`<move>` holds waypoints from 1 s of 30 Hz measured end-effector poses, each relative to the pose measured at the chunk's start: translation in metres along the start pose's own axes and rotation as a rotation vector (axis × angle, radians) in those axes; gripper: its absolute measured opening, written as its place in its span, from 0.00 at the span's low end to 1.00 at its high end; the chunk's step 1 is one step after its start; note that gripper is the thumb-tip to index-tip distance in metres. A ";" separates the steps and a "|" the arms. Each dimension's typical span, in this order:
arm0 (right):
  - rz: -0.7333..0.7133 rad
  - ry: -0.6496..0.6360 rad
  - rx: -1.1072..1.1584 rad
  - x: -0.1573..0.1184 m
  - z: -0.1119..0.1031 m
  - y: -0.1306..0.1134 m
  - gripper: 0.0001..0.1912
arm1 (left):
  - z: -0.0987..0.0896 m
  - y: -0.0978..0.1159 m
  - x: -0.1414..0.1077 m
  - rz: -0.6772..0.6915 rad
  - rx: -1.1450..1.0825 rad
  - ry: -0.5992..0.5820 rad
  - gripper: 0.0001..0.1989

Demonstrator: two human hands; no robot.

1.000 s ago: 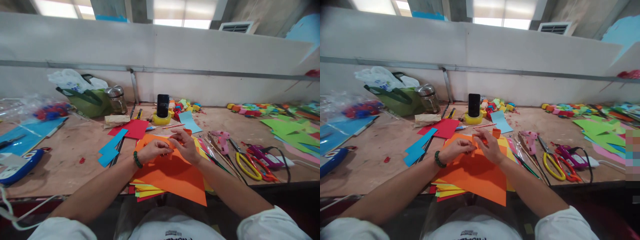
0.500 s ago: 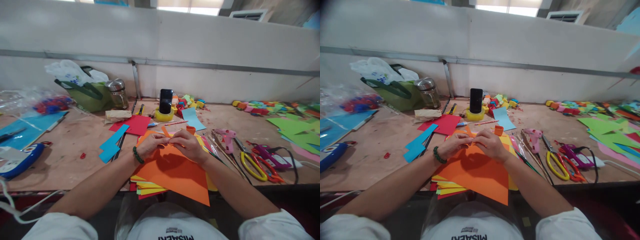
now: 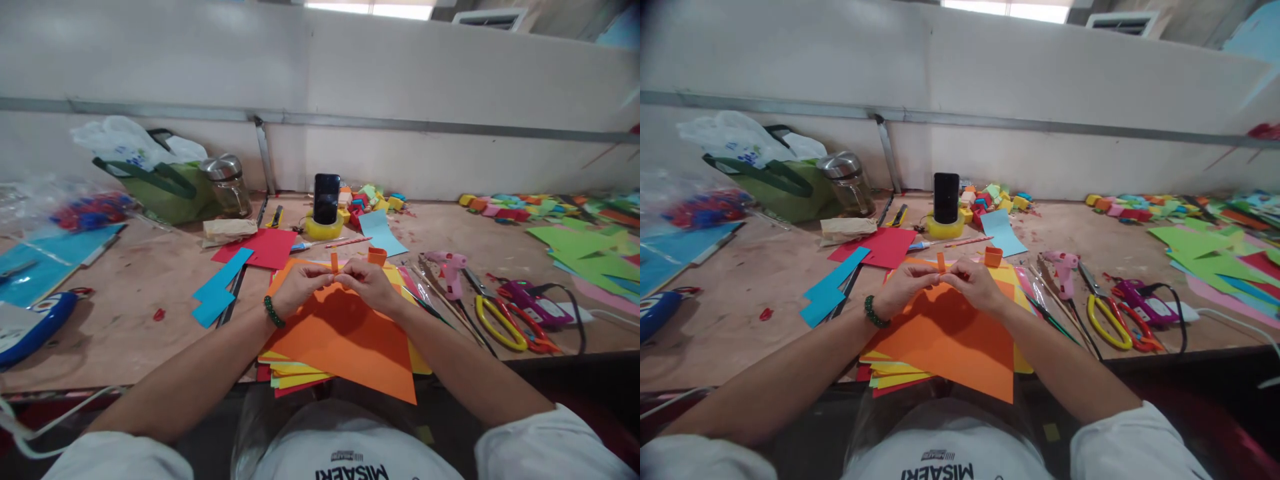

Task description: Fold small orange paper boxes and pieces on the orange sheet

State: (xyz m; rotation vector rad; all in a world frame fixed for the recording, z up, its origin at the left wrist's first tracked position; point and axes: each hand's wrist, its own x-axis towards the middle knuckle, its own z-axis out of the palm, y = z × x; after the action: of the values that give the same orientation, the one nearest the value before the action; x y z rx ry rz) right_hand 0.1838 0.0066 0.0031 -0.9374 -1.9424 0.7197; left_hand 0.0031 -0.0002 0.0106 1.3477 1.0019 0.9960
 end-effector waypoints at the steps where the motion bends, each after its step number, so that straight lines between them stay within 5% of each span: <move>1: 0.033 0.009 0.017 0.000 0.001 0.000 0.15 | 0.000 0.000 0.000 0.002 0.008 0.008 0.10; 19: 0.140 0.083 0.074 0.001 0.001 -0.008 0.14 | 0.004 0.010 -0.007 0.073 0.008 0.004 0.10; 30: 0.166 0.053 0.075 -0.003 0.004 -0.007 0.13 | 0.005 0.006 -0.004 0.113 0.083 0.057 0.20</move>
State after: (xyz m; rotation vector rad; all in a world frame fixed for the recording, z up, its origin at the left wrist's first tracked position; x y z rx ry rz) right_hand 0.1786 0.0000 0.0053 -1.0692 -1.7944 0.8481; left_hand 0.0072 -0.0054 0.0164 1.4646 1.0283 1.0931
